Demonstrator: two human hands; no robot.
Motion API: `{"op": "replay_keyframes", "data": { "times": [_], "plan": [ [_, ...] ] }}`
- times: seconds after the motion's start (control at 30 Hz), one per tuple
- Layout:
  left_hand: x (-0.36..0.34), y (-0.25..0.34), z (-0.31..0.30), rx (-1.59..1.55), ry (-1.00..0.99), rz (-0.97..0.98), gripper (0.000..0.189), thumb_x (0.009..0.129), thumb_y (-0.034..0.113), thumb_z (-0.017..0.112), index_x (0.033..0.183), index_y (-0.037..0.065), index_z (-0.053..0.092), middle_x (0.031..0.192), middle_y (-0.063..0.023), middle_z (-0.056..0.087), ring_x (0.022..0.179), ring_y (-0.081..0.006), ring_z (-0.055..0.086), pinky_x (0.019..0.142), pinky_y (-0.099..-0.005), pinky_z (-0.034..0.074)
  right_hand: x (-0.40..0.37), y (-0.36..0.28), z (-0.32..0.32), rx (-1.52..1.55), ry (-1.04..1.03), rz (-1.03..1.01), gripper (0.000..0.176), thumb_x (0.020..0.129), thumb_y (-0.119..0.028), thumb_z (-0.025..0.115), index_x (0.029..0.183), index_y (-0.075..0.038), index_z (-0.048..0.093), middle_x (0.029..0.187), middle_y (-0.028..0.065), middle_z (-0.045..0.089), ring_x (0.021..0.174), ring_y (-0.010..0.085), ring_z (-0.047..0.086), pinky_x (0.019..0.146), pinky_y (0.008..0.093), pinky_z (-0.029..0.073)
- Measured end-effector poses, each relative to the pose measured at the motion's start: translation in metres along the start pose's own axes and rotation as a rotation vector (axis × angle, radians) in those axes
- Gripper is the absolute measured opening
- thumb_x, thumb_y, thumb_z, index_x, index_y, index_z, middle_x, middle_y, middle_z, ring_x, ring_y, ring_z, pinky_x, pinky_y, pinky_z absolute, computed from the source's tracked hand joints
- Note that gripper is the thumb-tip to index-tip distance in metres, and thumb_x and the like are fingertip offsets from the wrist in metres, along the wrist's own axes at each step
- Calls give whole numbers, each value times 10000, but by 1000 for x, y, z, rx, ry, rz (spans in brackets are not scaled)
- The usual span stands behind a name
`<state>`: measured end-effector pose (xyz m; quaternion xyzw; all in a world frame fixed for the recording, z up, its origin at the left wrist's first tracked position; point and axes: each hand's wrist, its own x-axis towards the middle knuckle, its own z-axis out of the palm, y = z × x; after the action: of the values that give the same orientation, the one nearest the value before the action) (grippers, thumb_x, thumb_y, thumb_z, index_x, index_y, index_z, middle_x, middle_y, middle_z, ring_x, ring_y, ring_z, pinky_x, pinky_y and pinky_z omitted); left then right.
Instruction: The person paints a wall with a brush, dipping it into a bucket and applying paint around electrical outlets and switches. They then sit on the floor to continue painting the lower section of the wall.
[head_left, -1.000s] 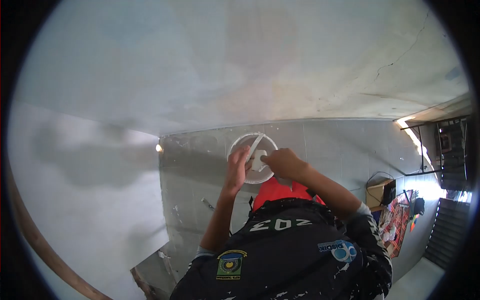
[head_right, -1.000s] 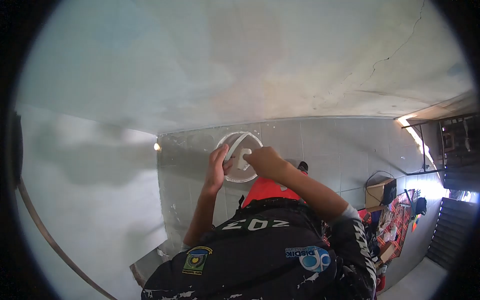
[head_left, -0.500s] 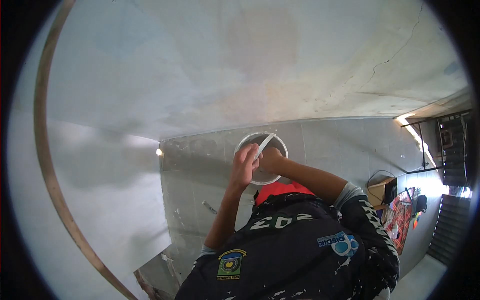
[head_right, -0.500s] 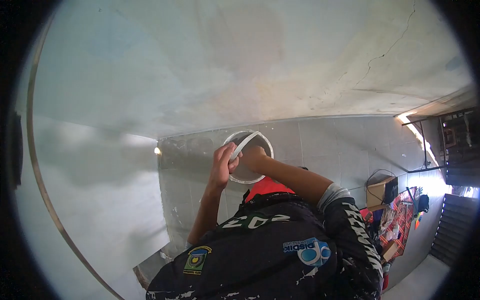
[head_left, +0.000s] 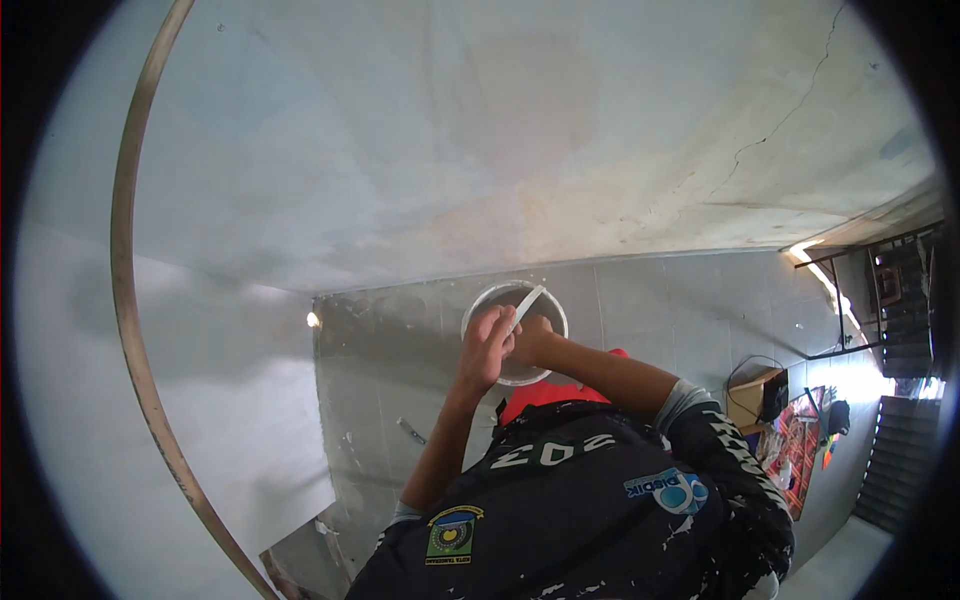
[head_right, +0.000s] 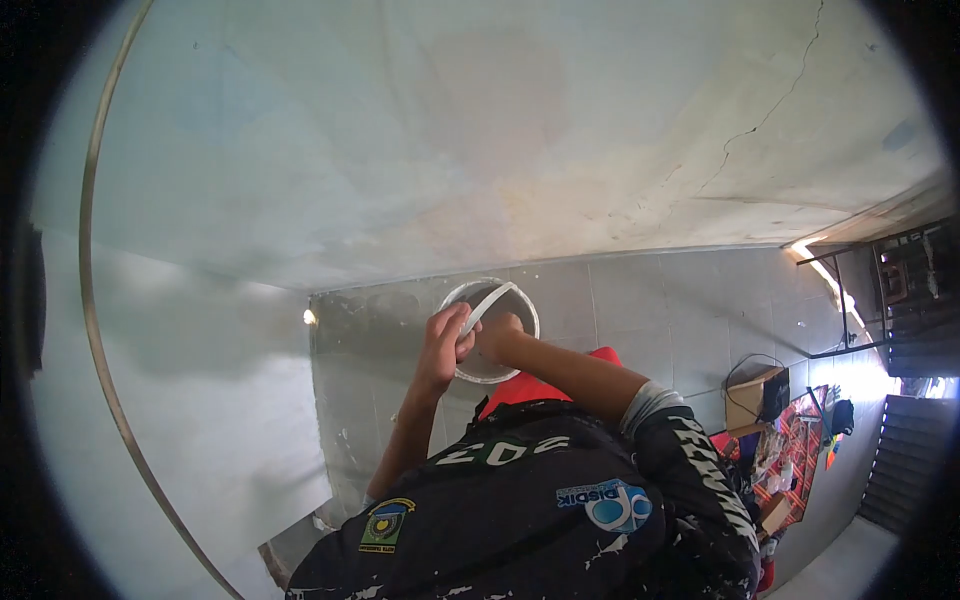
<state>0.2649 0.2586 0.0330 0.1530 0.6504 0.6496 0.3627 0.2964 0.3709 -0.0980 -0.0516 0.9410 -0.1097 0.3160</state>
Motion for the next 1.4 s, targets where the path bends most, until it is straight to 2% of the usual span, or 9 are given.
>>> {"op": "replay_keyframes", "data": {
  "times": [0.33, 0.5, 0.6, 0.67, 0.73, 1.0, 1.13, 1.23, 1.4],
  "plan": [
    [7, -4, 24, 63, 54, 33, 366, 974, 348, 454, 802, 42, 553, 546, 56, 340, 468, -34, 290, 441, -226, 195, -6, 23, -8, -9, -175, -34, 537, 867, -363, 555, 1316, -70, 528, 1273, 142, 583, 1150, 301, 595, 900, 445, 497],
    [21, -9, 52, 37, 71, 44, 378, 977, 369, 459, 803, 48, 559, 533, 54, 351, 448, -38, 284, 431, -224, 194, -26, 54, -10, 16, -57, -15, 833, 779, -269, 697, 1455, -24, 277, 1126, 110, 666, 1051, 273, 649, 858, 426, 509],
    [29, -2, 71, -4, 77, 1, 345, 977, 324, 478, 815, 33, 565, 596, 37, 407, 472, -38, 315, 429, -221, 220, -29, 88, 10, -125, 320, -180, 645, 797, -319, 680, 1359, -71, 481, 1148, 115, 659, 1106, 280, 623, 885, 448, 497],
    [33, 6, 87, 3, 70, -38, 311, 972, 284, 502, 827, 18, 571, 662, 21, 465, 504, -35, 348, 431, -212, 249, -33, 100, 8, 29, 62, -85, 485, 823, -373, 648, 1225, -102, 620, 1162, 104, 655, 1124, 288, 612, 898, 475, 487],
    [40, 9, 102, 27, 62, -38, 320, 967, 299, 508, 828, 19, 575, 651, 23, 467, 500, -32, 347, 430, -203, 252, -53, 107, -10, 64, -78, -51, 647, 818, -357, 653, 1326, 10, 495, 1192, 168, 629, 1112, 324, 615, 914, 484, 473],
    [62, 3, 138, 83, -11, -7, 372, 978, 343, 464, 793, 36, 564, 520, 34, 394, 408, -51, 321, 396, -222, 223, -143, 124, -60, 108, 161, -97, 477, 850, -149, 584, 1288, 17, 494, 1195, 169, 615, 985, 302, 667, 732, 415, 575],
    [62, 7, 153, 67, -9, -74, 354, 979, 317, 476, 776, 37, 552, 556, 50, 391, 461, -39, 344, 413, -220, 245, -116, 146, -34, 348, 22, 20, 487, 826, -64, 552, 1294, 40, 471, 1196, 197, 601, 971, 312, 672, 660, 383, 597],
    [66, 2, 154, 88, -24, -53, 349, 977, 325, 469, 790, 44, 558, 551, 45, 393, 448, -42, 340, 408, -223, 237, -85, 169, -5, 194, 186, -15, 440, 799, -41, 558, 1225, 67, 529, 1179, 213, 605, 900, 298, 693, 601, 375, 595],
    [67, -4, 157, 98, 35, -34, 313, 971, 327, 476, 798, 79, 557, 574, 38, 411, 465, -41, 356, 411, -220, 234, -163, 170, -48, 764, 113, 126, 236, 777, -92, 609, 985, -11, 687, 918, 160, 700, 815, 279, 704, 661, 424, 557]
  ]
}}
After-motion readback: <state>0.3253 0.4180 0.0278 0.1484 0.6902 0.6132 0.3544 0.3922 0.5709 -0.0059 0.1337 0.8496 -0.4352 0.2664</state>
